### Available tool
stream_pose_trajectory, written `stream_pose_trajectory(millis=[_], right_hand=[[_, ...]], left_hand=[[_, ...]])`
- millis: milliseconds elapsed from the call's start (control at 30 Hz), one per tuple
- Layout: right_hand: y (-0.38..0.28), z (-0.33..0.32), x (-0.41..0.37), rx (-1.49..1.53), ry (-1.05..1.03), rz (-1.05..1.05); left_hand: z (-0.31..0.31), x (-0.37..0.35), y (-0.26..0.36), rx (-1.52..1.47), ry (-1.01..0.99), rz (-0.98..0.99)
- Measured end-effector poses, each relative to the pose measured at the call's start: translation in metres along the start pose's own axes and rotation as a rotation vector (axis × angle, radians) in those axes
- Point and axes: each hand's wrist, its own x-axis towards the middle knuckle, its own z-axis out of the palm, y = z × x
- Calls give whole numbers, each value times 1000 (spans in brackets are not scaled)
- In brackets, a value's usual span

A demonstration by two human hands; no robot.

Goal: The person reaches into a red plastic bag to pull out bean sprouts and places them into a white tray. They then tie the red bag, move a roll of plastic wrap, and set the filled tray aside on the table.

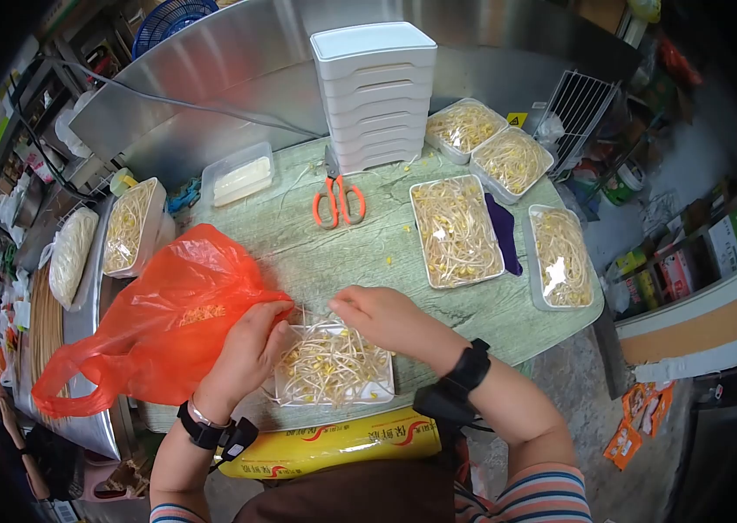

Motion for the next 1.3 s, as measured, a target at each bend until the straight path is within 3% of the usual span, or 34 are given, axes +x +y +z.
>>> stream_pose_trajectory(millis=[100, 167, 200, 300, 367, 400, 467, 600, 633, 733, 800, 833, 900, 967, 1033, 1067, 1133, 1167, 1233, 1300], right_hand=[[-5, 12, 15, 17, -58, -54], [-6, 20, 14, 250, -37, -296], [-8, 19, 12, 249, -39, -297], [-14, 13, -8, 134, -76, -414], [-14, 15, -22, -173, -136, -523], [-13, 19, -26, -177, -139, -529], [-9, 25, -32, -222, -48, -734], [-11, 27, -36, -292, -46, -758], [-9, 29, -37, -320, -54, -750], [-17, 25, -38, -427, -87, -761], [-41, 10, -48, -548, -51, -741], [-50, 3, -53, -553, -62, -769], [-62, -8, -64, -525, 5, -707], [-80, -19, -65, -442, -46, -686], [-107, -26, -60, -363, -82, -659], [-127, -23, -53, -319, -120, -704], [-158, -6, -31, -277, -164, -754], [-169, 8, -17, -306, -220, -790], [-177, 38, 14, -333, -287, -825], [-169, 70, 51, -493, -352, -880]], left_hand=[[6, -1, 3, -65, -19, -23], [3, -6, 11, -144, -57, -42], [-3, -9, 15, -134, -56, -59], [-7, -15, 3, -114, 83, -30], [-5, -16, -18, -43, 162, -4], [-7, -13, -21, 30, 235, 30], [-16, -17, -13, 42, 192, -21], [-22, -25, 24, 215, 52, -34], [-13, -20, 26, 140, 138, 204], [7, -18, 28, 116, 169, 298], [9, -31, 26, 217, -104, 236], [-1, -35, 27, 229, -82, 221], [-25, -49, 40, 331, 140, 402], [-50, -62, 42, 346, 227, 357], [-79, -74, 44, 662, 312, -14], [-83, -85, 32, 662, 319, -19], [-77, -111, 7, 815, 0, -153], [-74, -120, 9, 815, 4, -158], [-71, -136, 20, 660, 15, 98], [-75, -141, 31, 632, 23, 126]])
